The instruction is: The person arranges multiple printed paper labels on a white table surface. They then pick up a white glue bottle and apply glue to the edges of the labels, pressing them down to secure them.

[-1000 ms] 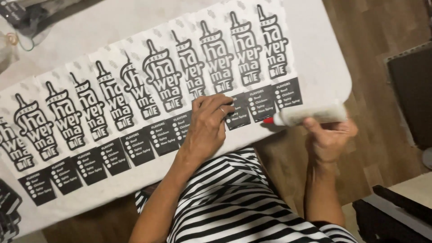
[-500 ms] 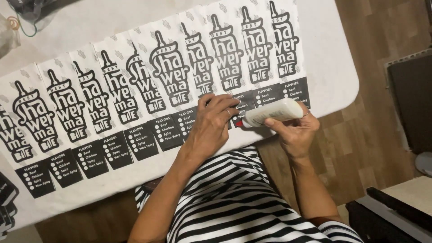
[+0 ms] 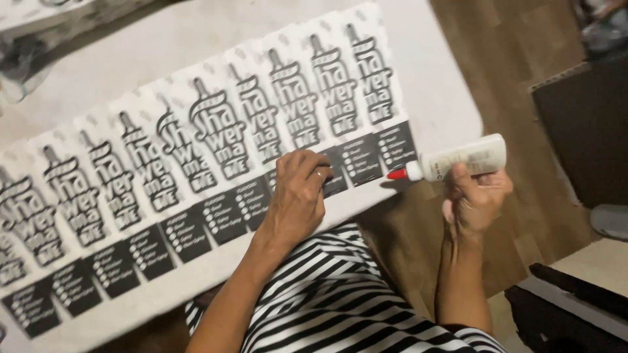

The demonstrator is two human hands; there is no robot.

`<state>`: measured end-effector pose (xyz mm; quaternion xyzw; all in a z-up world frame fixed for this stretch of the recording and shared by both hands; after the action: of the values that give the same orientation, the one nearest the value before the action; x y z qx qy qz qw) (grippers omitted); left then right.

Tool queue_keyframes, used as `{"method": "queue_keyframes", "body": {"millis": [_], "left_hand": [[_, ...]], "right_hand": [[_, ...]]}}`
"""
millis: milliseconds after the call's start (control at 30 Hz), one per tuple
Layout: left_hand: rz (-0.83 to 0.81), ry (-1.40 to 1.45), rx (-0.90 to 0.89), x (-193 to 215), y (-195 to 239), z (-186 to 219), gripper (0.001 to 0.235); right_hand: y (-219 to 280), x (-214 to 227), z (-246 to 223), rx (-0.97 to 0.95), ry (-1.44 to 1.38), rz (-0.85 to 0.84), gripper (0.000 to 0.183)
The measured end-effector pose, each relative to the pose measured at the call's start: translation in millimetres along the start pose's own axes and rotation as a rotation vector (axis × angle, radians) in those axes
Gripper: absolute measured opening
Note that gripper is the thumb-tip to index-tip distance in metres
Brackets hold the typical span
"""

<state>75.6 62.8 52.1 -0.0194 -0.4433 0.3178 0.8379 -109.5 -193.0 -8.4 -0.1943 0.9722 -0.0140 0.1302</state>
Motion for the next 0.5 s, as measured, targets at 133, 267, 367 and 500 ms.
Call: {"method": "queue_keyframes", "body": {"millis": [133, 267, 367, 500], "left_hand": [[0.088, 0.027, -0.167, -11.0, -24.2, 26.0, 0.045], [-0.019, 0.084, -0.179, -35.5, -34.5, 32.7, 0.035], [-0.090, 0.045, -0.151, -50.2, -36.9, 30.2, 0.028], [-0.114, 0.028, -0.163, -58.6, -37.4, 30.0, 0.031]], "right_hand": [[-12.1, 13.2, -31.0, 0.050, -0.001, 0.060, 0.035], [-15.9, 24.3, -11.3, 0.120, 0.094, 0.046, 0.035], [-16.9, 27.7, 0.1, 0.131, 0.113, 0.094, 0.042], [-16.5, 26.3, 6.4, 0.082, 0.083, 0.117, 0.039]]}}
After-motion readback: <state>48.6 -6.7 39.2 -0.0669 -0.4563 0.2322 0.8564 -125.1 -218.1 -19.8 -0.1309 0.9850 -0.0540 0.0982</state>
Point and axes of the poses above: each hand's wrist, its own y-axis away from the middle knuckle, its own x-axis out of the back of the hand, z = x × y, the point moved 6 cm from there along -y, towards the middle knuckle, and after that the axes turned 1 degree about -z, right-handed, at the moved point
